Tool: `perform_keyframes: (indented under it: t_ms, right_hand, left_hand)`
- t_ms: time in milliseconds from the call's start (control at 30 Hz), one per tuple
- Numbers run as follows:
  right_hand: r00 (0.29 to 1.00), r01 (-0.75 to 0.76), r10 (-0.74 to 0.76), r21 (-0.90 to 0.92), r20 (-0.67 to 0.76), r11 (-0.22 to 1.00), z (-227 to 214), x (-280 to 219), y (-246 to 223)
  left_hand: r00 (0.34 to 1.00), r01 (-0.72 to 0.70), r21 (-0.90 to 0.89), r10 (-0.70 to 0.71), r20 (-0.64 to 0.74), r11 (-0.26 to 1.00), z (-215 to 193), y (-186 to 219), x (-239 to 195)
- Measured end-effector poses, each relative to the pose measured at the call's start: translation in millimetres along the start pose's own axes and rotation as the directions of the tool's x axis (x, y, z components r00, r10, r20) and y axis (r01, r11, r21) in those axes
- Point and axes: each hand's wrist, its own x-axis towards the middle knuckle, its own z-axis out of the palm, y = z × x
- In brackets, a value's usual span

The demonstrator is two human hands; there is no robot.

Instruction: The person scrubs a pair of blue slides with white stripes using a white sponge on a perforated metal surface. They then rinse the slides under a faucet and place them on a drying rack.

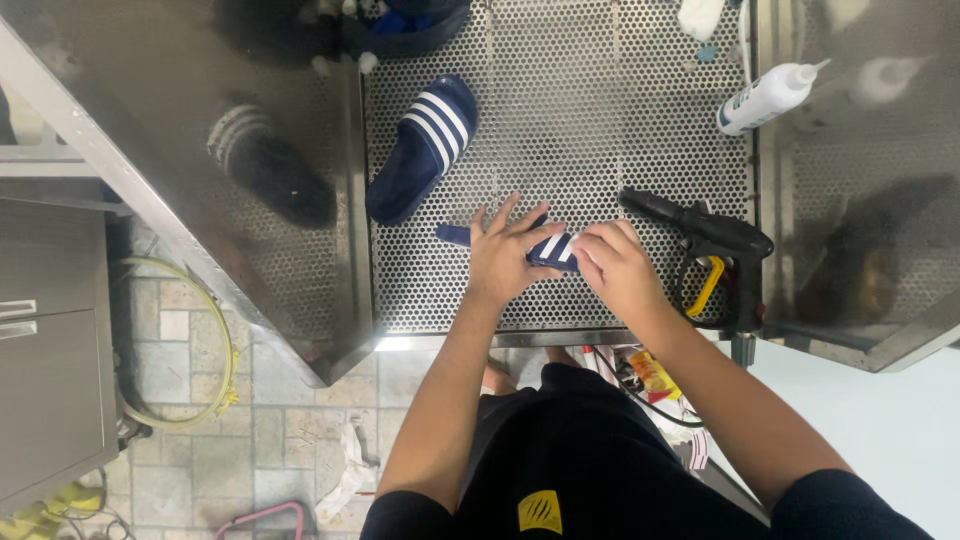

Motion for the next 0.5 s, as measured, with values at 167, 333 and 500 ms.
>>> perform_keyframes:
  t_ms: [167, 333, 500]
  right_hand:
    - [0.995, 0.085, -0.089, 0.082, 0.05, 0.993, 10, -5, -1]
    - [0.998, -0.07, 0.07, 0.055, 0.002, 0.996, 12, -9, 29]
    - [0.97, -0.214, 0.231, 0.191, -0.073, 0.958, 17, -20, 32]
  left_hand:
    - [0.989, -0.08, 0.032, 0.084, -0.123, 0.996, 3, -4, -7]
    - [0.996, -0.046, -0.005, 0.045, -0.081, 0.999, 7, -3, -10]
    - [0.996, -0.041, 0.028, 0.043, -0.075, 0.999, 4, -3, -8]
